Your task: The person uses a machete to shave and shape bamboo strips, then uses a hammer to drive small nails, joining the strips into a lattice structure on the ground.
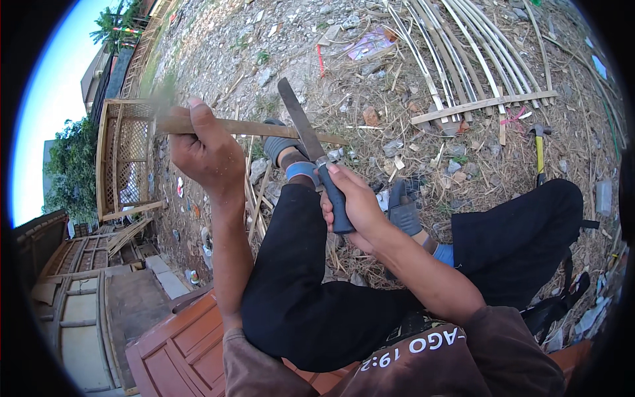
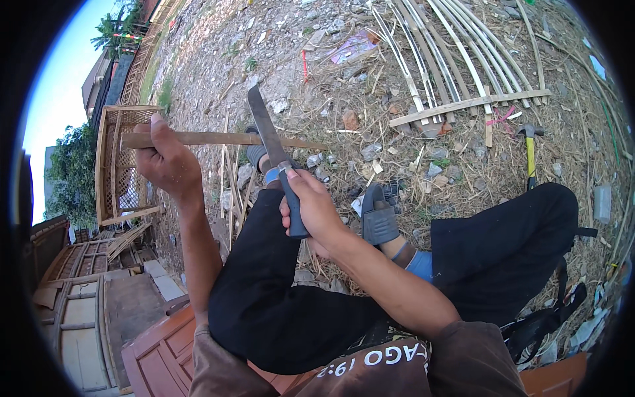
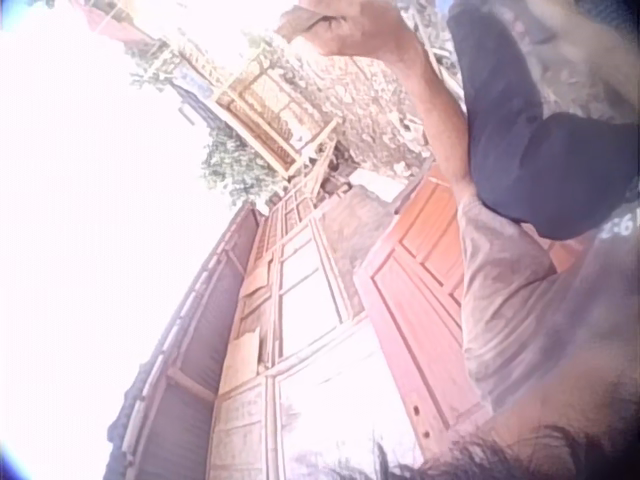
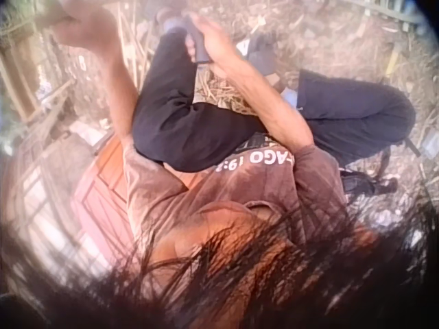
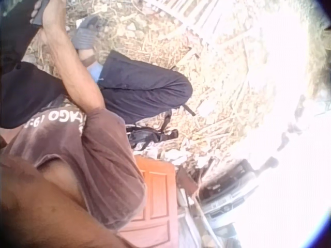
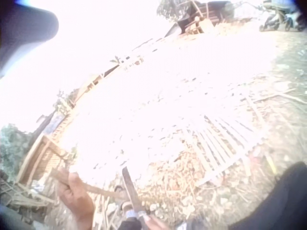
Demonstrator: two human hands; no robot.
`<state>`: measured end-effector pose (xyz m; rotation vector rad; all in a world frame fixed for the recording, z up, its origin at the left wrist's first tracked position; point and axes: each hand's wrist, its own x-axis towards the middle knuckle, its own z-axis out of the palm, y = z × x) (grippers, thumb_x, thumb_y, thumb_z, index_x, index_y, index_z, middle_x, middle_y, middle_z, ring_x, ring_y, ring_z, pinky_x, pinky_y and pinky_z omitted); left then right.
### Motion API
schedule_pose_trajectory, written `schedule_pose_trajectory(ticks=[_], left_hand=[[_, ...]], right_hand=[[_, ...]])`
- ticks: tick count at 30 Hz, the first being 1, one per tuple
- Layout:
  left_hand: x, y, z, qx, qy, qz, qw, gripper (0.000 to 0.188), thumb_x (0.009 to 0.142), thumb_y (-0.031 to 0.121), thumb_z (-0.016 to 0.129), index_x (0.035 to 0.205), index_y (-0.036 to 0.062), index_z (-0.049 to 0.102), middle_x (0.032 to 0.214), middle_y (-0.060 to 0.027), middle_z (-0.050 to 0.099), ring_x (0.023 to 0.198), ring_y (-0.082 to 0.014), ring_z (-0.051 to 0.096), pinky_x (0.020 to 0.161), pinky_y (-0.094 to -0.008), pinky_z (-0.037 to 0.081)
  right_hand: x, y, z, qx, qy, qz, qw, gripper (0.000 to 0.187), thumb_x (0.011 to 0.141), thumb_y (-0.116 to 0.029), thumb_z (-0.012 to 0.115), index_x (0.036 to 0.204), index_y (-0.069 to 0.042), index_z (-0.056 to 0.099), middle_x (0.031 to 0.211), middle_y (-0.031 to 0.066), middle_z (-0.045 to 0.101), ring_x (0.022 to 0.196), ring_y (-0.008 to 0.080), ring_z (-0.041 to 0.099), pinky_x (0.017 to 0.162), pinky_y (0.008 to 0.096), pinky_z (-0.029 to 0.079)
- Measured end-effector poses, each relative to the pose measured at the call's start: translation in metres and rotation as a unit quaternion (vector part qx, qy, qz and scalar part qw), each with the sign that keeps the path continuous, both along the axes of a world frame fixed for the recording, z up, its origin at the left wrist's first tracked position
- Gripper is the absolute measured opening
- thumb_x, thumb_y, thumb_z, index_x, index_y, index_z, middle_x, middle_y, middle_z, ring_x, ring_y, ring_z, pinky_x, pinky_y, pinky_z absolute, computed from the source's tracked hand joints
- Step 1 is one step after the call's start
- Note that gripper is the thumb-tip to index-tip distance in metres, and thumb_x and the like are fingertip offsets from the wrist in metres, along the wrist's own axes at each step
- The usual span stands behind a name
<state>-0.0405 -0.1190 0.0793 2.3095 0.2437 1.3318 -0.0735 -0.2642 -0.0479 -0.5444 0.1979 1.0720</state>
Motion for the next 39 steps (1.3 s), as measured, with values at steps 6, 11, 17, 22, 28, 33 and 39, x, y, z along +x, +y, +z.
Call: schedule_pose_trajectory(ticks=[6,11,17,22,28,33,39], left_hand=[[-0.004,0.006,-0.002,0.032,0.002,0.007,0.999,0.034,0.100,0.016,0.052,0.071,0.0023,0.044,0.061,-0.0009,0.040,0.058,-0.0096,0.036,0.052,-0.0317,0.031],[-0.001,0.004,-0.001,0.059,0.004,0.005,0.998,0.034,0.100,0.018,0.053,0.071,0.0000,0.048,0.060,-0.0031,0.045,0.057,-0.0115,0.040,0.053,-0.0323,0.033],[-0.007,0.010,-0.001,0.043,-0.002,0.037,0.998,0.034,0.100,0.018,0.053,0.073,-0.0010,0.049,0.059,-0.0048,0.049,0.056,-0.0132,0.044,0.053,-0.0335,0.035],[-0.002,0.008,0.001,0.025,-0.007,0.010,1.000,0.033,0.101,0.019,0.053,0.074,-0.0007,0.051,0.061,-0.0053,0.053,0.056,-0.0128,0.048,0.053,-0.0324,0.038],[-0.002,0.006,-0.002,-0.007,0.000,0.010,1.000,0.030,0.100,0.018,0.053,0.075,0.0005,0.054,0.062,-0.0051,0.055,0.056,-0.0111,0.050,0.052,-0.0284,0.040],[-0.009,0.011,-0.002,-0.044,-0.008,0.013,0.999,0.029,0.100,0.017,0.053,0.077,-0.0001,0.054,0.063,-0.0042,0.055,0.056,-0.0103,0.050,0.052,-0.0284,0.039],[-0.005,0.009,0.000,0.025,0.013,0.019,0.999,0.029,0.100,0.016,0.052,0.077,-0.0001,0.053,0.063,-0.0024,0.053,0.057,-0.0098,0.048,0.053,-0.0285,0.038]], right_hand=[[0.004,-0.014,0.016,0.100,-0.063,0.079,0.990,0.034,0.106,-0.039,0.041,0.120,-0.010,0.052,0.066,-0.0002,0.052,0.054,0.0087,0.052,0.049,0.0256,0.044],[-0.002,0.014,-0.003,-0.050,0.042,-0.022,0.998,0.035,0.106,-0.040,0.040,0.122,-0.011,0.052,0.067,-0.0006,0.052,0.054,0.0085,0.052,0.050,0.0253,0.044],[-0.013,-0.005,0.026,0.032,-0.074,0.024,0.996,0.033,0.106,-0.042,0.041,0.118,-0.012,0.049,0.067,-0.0004,0.052,0.054,0.0084,0.052,0.048,0.0254,0.044],[-0.027,0.012,0.004,-0.015,-0.013,-0.019,1.000,0.033,0.106,-0.042,0.042,0.119,-0.012,0.047,0.069,0.0006,0.053,0.055,0.0086,0.053,0.048,0.0250,0.045],[-0.032,0.017,-0.003,-0.031,0.054,-0.050,0.997,0.030,0.106,-0.040,0.042,0.121,-0.014,0.046,0.070,0.0008,0.054,0.055,0.0097,0.054,0.048,0.0263,0.046],[-0.036,-0.005,0.023,0.110,-0.071,0.053,0.990,0.026,0.106,-0.037,0.041,0.112,-0.012,0.045,0.071,0.0028,0.054,0.058,0.0106,0.055,0.054,0.0295,0.049],[-0.039,0.026,0.001,-0.060,0.089,-0.057,0.993,0.030,0.106,-0.041,0.042,0.111,-0.011,0.043,0.071,0.0042,0.054,0.055,0.0138,0.056,0.052,0.0320,0.050]])
